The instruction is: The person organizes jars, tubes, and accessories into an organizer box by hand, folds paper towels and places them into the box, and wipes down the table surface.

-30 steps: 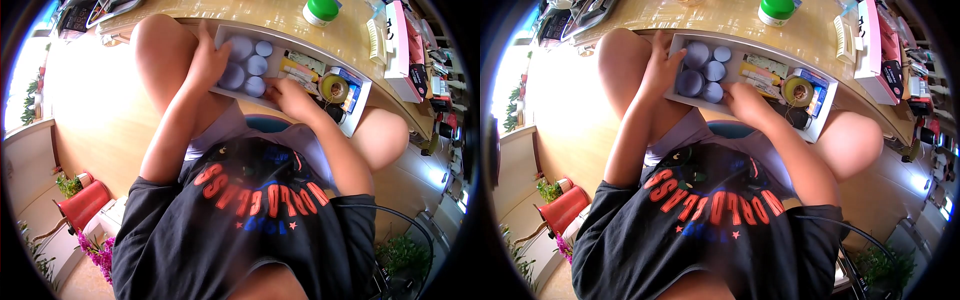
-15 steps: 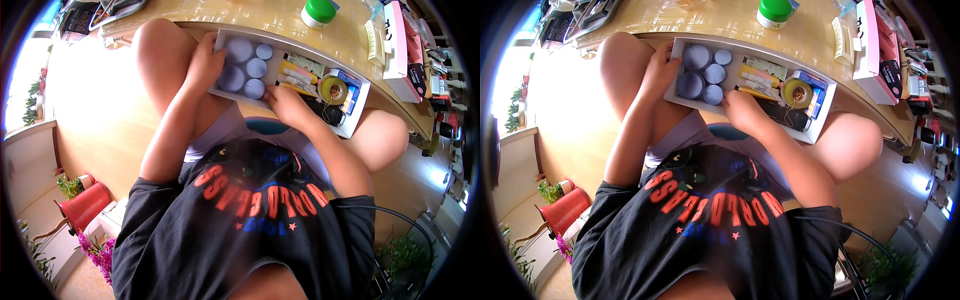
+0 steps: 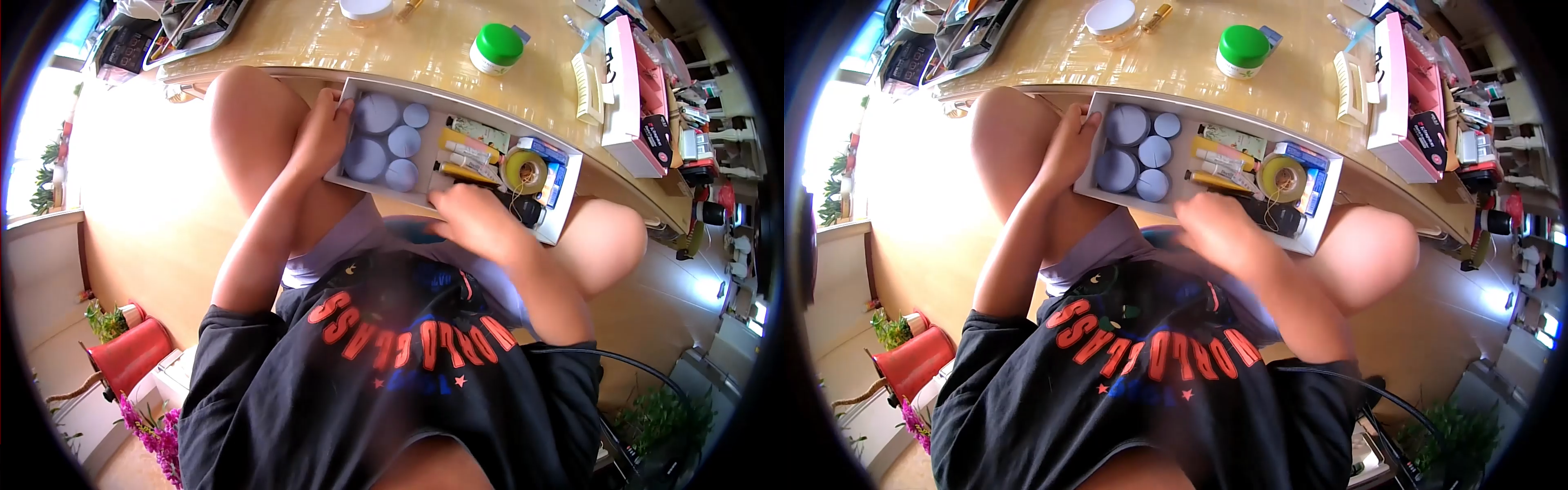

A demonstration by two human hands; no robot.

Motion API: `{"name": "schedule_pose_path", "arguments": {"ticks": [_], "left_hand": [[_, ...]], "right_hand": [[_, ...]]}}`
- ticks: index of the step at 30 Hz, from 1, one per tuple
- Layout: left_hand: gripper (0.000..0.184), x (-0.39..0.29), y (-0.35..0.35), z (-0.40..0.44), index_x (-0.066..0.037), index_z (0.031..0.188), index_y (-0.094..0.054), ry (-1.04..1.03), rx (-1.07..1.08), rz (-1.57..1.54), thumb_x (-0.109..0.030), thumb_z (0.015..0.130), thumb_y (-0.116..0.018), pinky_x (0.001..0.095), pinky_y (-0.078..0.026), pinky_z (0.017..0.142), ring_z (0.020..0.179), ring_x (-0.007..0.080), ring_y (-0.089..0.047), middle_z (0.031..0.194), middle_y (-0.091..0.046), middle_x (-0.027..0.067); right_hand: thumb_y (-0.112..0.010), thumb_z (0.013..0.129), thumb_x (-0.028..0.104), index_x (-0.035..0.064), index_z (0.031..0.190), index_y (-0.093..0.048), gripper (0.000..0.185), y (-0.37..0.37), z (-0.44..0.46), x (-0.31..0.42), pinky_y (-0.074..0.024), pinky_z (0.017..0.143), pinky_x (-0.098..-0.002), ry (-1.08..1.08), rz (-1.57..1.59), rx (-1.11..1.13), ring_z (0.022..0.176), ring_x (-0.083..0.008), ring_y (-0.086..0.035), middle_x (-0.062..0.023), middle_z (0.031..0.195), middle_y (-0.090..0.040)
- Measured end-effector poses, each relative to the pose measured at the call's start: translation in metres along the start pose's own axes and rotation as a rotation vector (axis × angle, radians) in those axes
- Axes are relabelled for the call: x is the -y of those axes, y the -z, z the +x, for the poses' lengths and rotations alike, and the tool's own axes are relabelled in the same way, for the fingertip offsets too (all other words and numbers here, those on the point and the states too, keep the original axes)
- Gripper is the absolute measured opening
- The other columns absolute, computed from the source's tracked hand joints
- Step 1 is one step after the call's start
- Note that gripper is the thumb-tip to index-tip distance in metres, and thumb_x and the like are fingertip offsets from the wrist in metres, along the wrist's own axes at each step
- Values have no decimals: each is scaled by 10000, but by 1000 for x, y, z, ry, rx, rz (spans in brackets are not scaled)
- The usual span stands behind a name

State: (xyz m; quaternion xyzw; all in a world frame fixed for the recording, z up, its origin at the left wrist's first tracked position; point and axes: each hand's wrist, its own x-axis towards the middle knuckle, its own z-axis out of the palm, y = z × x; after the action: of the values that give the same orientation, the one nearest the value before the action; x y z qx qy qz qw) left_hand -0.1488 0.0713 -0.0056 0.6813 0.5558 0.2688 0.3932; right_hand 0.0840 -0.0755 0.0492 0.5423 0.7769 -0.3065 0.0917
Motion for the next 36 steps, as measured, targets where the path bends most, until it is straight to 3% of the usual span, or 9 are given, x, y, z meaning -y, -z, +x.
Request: {"name": "schedule_pose_path", "arguments": {"ticks": [1,5,8,11,14,21,25,29,36], "left_hand": [[268,-2,1,-2,-10,1188,-567,-17,-17,6,-257,1088,-539,425,-515,849,932,334,-675,1017,-698,222],[261,-27,11,-14,-6,1154,-578,24,-14,69,-255,1083,-542,451,-516,791,877,368,-694,927,-699,234],[261,-26,14,-20,-19,1180,-589,-56,-32,156,-255,1074,-552,465,-513,727,776,369,-693,820,-681,225],[256,-30,20,-24,-33,1166,-619,-25,-52,166,-268,1068,-598,369,-473,625,608,195,-561,668,-633,116],[287,-30,30,-26,-30,1196,-628,8,-34,109,-270,1040,-611,398,-485,613,582,271,-625,636,-634,158],[255,-32,41,-33,-1,1152,-673,1,9,-143,-198,991,-680,315,-449,562,563,101,-561,620,-651,92],[216,-52,63,-44,12,1135,-667,6,16,-164,-136,980,-695,246,-390,540,585,26,-473,580,-567,26],[187,-71,77,-54,11,1120,-662,74,49,-112,-124,992,-678,265,-409,541,576,36,-476,573,-554,25],[166,-53,93,-75,17,1108,-667,80,44,-52,-117,1017,-631,285,-484,634,678,79,-567,710,-659,80]], "right_hand": [[-740,857,132,5,984,-633,209,-15,-7,3,-600,765,-464,-19,-36,-123,962,-385,-714,-164,954,-729],[-663,822,9,47,1045,-618,231,-36,-33,-5,-629,707,-361,145,-54,-562,956,-266,-757,-133,1061,-742],[-655,829,12,45,1042,-620,219,-39,-42,-1,-630,728,-354,117,-68,-569,998,-254,-751,-127,1091,-739],[-648,847,19,47,1051,-620,208,-23,-47,10,-630,735,-345,99,-40,-506,996,-254,-751,-118,1100,-741],[-642,859,30,52,1024,-607,170,-12,-51,21,-622,713,-350,112,-30,-546,951,-255,-753,-94,1041,-731],[-644,861,40,61,956,-568,123,14,-69,42,-602,654,-352,62,-13,-488,890,-246,-745,-73,923,-686],[-658,863,60,13,1132,-650,273,33,-90,60,-628,753,-304,86,-89,-483,1034,-220,-760,-128,1109,-750],[-677,821,86,-36,1148,-654,350,33,-99,79,-628,744,-294,151,-121,-424,1089,-221,-718,-108,1051,-732],[-682,834,105,-22,1109,-674,302,17,-84,88,-574,593,-258,276,-50,-444,862,-153,-677,-82,934,-696]]}}
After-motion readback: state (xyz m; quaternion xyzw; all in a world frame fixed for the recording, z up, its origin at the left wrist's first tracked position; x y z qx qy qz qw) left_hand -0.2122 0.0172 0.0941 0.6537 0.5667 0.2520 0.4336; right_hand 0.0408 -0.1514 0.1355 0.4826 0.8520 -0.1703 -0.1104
